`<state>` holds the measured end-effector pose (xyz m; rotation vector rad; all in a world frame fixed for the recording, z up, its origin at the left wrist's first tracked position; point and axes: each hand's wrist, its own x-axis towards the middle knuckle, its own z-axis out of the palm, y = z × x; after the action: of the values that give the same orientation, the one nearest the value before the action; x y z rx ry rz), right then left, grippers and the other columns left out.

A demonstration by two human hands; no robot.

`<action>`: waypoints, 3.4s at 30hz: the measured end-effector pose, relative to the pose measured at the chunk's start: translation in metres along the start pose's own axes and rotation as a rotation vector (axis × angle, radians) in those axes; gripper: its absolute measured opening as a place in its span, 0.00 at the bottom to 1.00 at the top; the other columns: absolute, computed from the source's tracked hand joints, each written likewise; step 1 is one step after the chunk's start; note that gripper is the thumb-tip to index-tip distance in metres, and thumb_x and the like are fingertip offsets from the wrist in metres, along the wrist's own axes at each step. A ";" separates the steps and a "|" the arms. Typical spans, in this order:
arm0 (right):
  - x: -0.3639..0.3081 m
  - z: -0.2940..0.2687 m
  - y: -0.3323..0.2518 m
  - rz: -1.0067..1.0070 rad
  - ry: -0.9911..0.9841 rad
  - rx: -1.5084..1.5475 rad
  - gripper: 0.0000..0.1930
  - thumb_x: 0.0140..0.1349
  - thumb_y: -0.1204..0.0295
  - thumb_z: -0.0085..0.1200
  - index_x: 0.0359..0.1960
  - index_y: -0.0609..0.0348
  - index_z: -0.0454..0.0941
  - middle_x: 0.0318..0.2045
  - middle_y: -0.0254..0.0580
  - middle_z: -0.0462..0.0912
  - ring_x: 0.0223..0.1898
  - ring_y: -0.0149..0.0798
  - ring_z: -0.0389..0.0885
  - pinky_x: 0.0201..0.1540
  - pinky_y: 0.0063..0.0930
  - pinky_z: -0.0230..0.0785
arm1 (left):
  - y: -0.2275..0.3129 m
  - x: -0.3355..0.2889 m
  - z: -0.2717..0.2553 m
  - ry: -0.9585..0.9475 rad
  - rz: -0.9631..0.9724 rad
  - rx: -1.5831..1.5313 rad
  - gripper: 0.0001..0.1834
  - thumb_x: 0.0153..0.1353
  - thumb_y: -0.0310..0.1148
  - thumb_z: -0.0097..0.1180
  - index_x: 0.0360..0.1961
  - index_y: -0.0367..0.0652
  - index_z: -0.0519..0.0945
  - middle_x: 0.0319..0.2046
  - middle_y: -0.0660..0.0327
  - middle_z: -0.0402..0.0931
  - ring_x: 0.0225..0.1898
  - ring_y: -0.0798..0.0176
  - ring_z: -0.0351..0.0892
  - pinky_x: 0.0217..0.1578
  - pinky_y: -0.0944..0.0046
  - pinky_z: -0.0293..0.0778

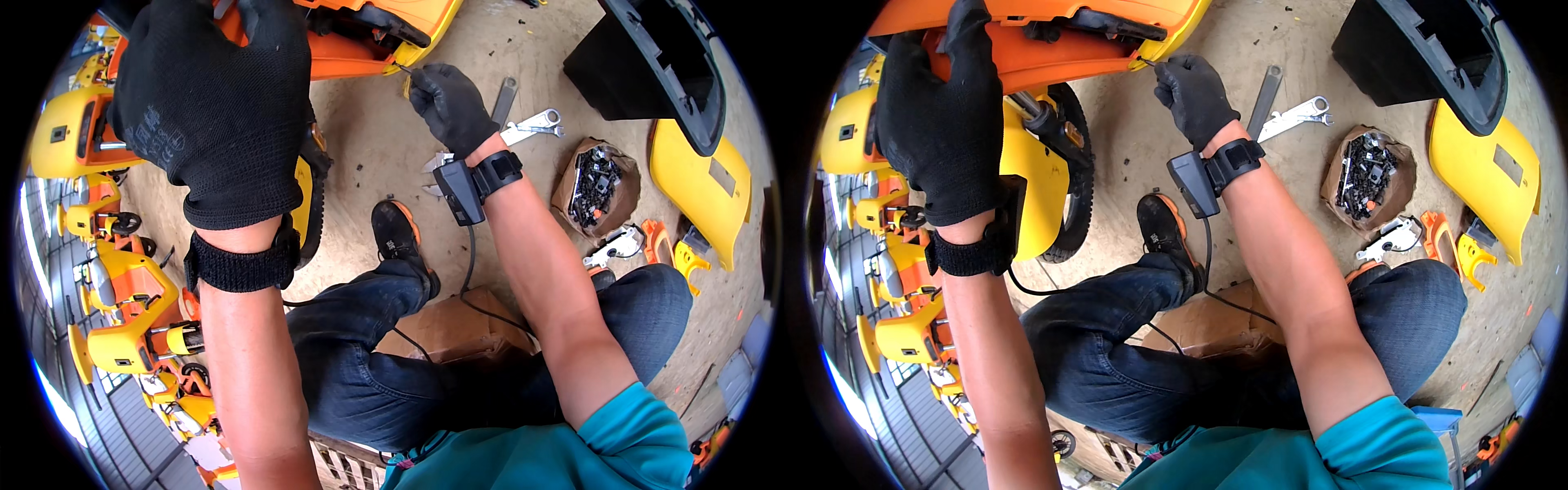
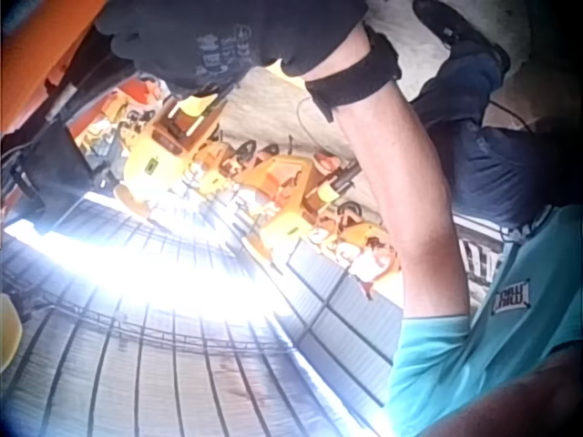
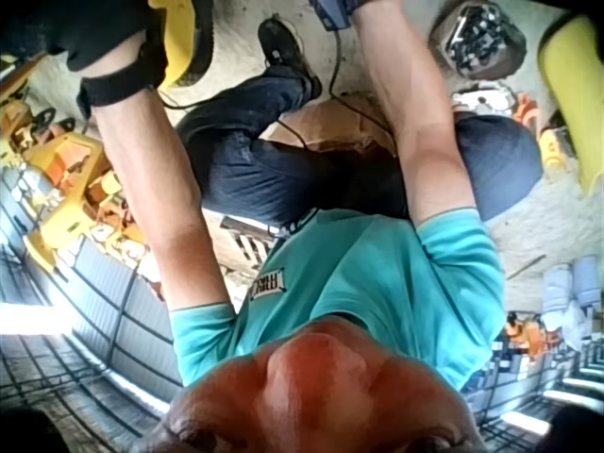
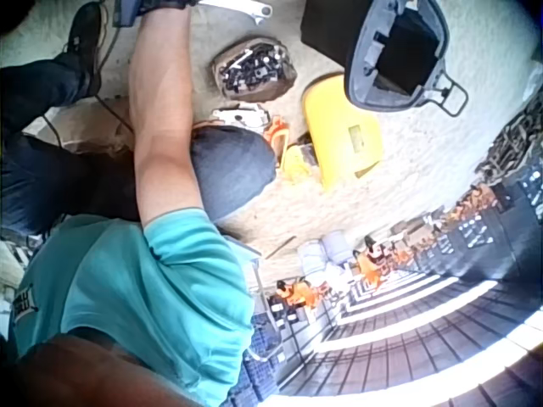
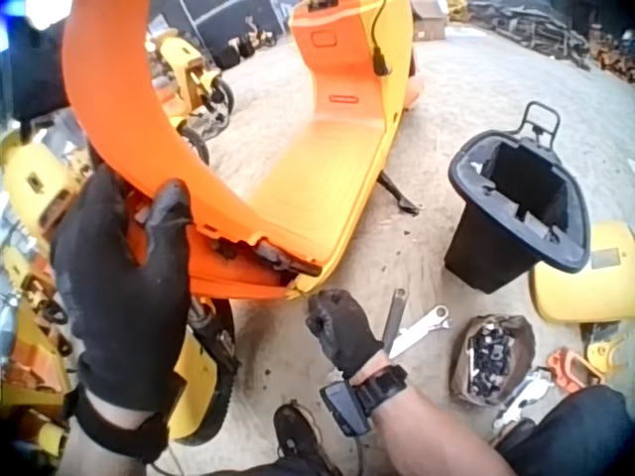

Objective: The person assembles components of an electric scooter by inserting parts into a plastic housing, tightening nuts with a wrench, and using a screwdriver to secure fasteners while sitting on the ground.

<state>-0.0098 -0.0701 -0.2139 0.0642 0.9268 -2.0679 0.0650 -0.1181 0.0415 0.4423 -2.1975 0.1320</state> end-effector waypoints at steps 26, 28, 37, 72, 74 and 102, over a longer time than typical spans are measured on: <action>0.010 -0.019 0.003 0.138 -0.142 0.081 0.12 0.70 0.65 0.51 0.41 0.63 0.73 0.29 0.39 0.77 0.28 0.33 0.77 0.35 0.26 0.75 | -0.022 0.001 0.011 0.083 0.164 0.058 0.11 0.66 0.27 0.58 0.47 0.33 0.77 0.36 0.50 0.81 0.37 0.55 0.81 0.41 0.61 0.74; 0.013 -0.019 0.010 -0.066 -0.149 -0.056 0.12 0.70 0.64 0.53 0.41 0.63 0.73 0.30 0.39 0.77 0.28 0.33 0.77 0.35 0.26 0.75 | -0.018 0.001 0.008 0.065 0.120 0.019 0.11 0.66 0.28 0.58 0.47 0.33 0.77 0.36 0.50 0.81 0.37 0.55 0.81 0.41 0.61 0.74; -0.003 -0.010 -0.008 0.254 -0.087 0.159 0.11 0.71 0.67 0.52 0.42 0.63 0.73 0.32 0.39 0.76 0.30 0.32 0.76 0.36 0.26 0.75 | 0.007 0.004 -0.007 -0.042 0.013 0.028 0.10 0.66 0.27 0.58 0.45 0.33 0.78 0.34 0.51 0.80 0.35 0.54 0.81 0.40 0.61 0.74; -0.010 -0.007 -0.021 0.293 -0.121 0.005 0.09 0.73 0.70 0.48 0.45 0.63 0.74 0.33 0.38 0.77 0.31 0.28 0.75 0.35 0.21 0.73 | 0.005 -0.001 -0.004 -0.014 0.003 -0.005 0.10 0.66 0.26 0.57 0.45 0.33 0.79 0.35 0.50 0.81 0.37 0.55 0.82 0.40 0.62 0.75; -0.007 -0.012 -0.020 0.241 -0.173 -0.082 0.09 0.74 0.70 0.46 0.44 0.62 0.75 0.32 0.36 0.77 0.31 0.27 0.74 0.35 0.20 0.72 | 0.004 0.002 -0.002 -0.010 0.002 -0.014 0.10 0.66 0.27 0.57 0.45 0.33 0.79 0.35 0.50 0.81 0.37 0.55 0.82 0.40 0.62 0.75; 0.008 -0.025 0.000 -0.853 -0.251 -1.151 0.12 0.67 0.69 0.58 0.48 0.62 0.80 0.35 0.41 0.79 0.38 0.30 0.79 0.43 0.22 0.77 | 0.010 0.003 -0.005 -0.019 -0.015 -0.014 0.10 0.66 0.27 0.58 0.46 0.33 0.78 0.36 0.51 0.81 0.37 0.56 0.82 0.41 0.62 0.75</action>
<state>-0.0215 -0.0594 -0.2350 -1.3475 2.0487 -1.7984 0.0639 -0.1084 0.0476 0.4544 -2.2115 0.1049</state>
